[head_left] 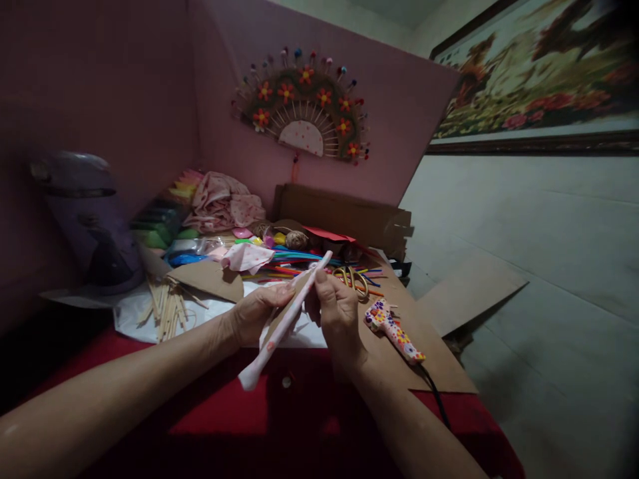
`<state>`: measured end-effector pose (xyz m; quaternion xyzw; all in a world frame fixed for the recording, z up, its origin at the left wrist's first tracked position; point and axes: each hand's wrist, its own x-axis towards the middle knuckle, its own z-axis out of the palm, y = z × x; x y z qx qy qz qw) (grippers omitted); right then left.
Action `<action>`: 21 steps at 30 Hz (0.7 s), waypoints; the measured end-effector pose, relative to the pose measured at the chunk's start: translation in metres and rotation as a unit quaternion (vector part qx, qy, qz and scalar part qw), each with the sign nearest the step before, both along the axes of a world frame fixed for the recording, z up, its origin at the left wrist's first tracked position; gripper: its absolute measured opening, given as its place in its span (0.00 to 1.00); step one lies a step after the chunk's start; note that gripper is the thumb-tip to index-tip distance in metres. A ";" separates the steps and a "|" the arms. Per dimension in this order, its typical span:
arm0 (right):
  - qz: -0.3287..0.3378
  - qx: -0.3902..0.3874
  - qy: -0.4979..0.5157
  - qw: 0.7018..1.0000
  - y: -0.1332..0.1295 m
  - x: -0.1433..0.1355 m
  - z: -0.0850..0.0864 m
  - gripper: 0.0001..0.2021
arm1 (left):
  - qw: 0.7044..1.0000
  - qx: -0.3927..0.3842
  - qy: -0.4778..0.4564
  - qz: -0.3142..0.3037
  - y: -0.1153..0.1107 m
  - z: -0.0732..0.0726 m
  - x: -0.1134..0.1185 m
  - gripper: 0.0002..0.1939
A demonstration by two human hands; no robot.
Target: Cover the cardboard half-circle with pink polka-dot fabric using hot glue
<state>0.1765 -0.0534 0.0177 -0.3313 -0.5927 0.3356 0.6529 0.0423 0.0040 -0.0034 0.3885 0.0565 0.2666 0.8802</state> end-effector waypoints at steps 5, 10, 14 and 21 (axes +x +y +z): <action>-0.029 0.021 -0.037 0.999 0.001 0.004 -0.001 0.19 | 1.000 0.012 -0.013 0.011 -0.002 0.006 -0.004 0.04; -0.075 0.089 -0.196 0.974 -0.005 0.003 -0.007 0.13 | 0.998 0.025 -0.019 0.048 0.001 0.014 -0.012 0.04; -0.129 0.108 -0.233 0.958 -0.004 0.003 -0.012 0.13 | 0.996 0.022 -0.007 0.090 0.003 0.021 -0.013 0.05; -0.189 0.004 -0.075 0.979 0.014 0.015 -0.014 0.17 | 0.938 0.118 0.048 0.321 0.012 0.026 -0.005 0.15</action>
